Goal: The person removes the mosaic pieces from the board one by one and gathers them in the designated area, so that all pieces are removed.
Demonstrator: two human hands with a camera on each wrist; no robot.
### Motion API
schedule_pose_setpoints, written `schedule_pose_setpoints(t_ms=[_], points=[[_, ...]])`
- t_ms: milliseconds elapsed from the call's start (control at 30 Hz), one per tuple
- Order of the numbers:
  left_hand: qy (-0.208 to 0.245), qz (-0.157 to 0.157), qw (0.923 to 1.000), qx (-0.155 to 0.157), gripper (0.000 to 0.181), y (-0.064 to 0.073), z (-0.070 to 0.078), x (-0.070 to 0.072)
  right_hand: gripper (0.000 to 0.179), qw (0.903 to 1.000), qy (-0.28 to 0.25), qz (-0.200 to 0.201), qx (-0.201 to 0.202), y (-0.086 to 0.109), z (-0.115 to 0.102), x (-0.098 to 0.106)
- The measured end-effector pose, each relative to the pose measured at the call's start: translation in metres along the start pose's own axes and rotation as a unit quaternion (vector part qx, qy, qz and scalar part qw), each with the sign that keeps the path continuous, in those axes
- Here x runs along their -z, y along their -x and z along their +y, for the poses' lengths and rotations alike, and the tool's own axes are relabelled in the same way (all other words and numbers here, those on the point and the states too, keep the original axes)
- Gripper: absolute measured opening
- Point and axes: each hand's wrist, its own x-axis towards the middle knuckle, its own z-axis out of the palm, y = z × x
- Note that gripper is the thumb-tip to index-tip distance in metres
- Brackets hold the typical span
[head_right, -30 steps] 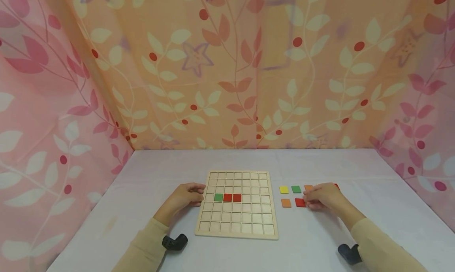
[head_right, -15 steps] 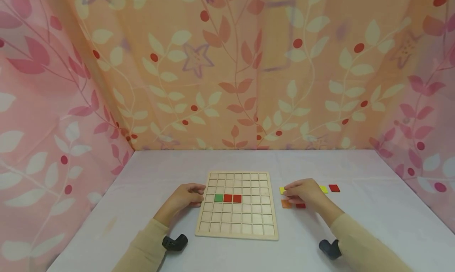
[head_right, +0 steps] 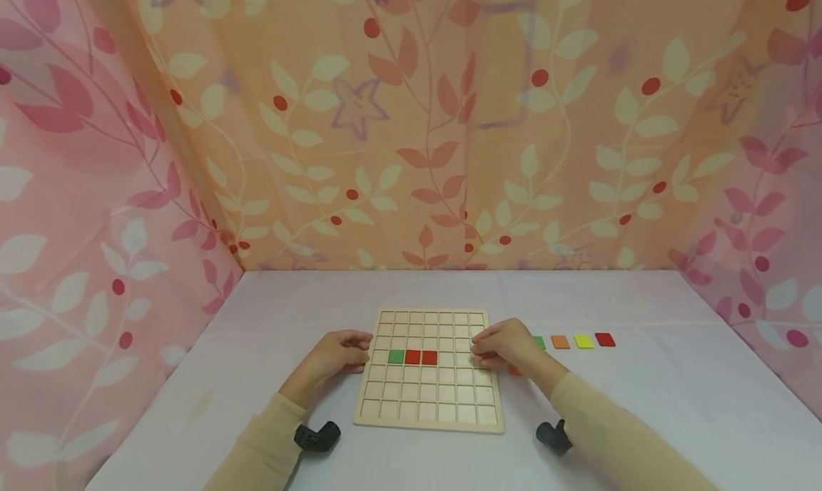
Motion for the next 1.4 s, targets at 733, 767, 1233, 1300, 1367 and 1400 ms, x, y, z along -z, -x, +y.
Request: schedule_pose_setpoints(t_ms=[733,767,1233,1300,1367,1400], points=[[-0.009,0.004,0.9999,0.002,0.041,-0.001,0.001,0.0,0.019,0.9998,0.007,-0.015,0.012,-0.014,-0.009,-0.047],[-0.011,0.004,0.9999,0.001,0.041,-0.001,0.001,0.0,0.019,0.9997,0.012,-0.017,0.013,-0.015,-0.009,-0.048],[-0.005,0.003,1.0,0.007,0.043,-0.002,0.0,0.0,0.02,0.9993,0.014,-0.027,0.021,-0.016,-0.01,-0.059],[-0.005,0.002,1.0,0.005,0.043,-0.001,0.0,0.0,0.019,0.9995,0.012,-0.024,0.019,-0.017,-0.01,-0.06],[-0.003,0.0,1.0,0.004,0.043,-0.001,0.0,0.001,0.018,0.9996,0.011,-0.021,0.016,-0.018,-0.01,-0.06],[-0.002,-0.001,1.0,0.003,0.043,-0.001,0.001,0.001,0.018,0.9996,0.013,-0.019,0.014,-0.019,-0.009,-0.061]])
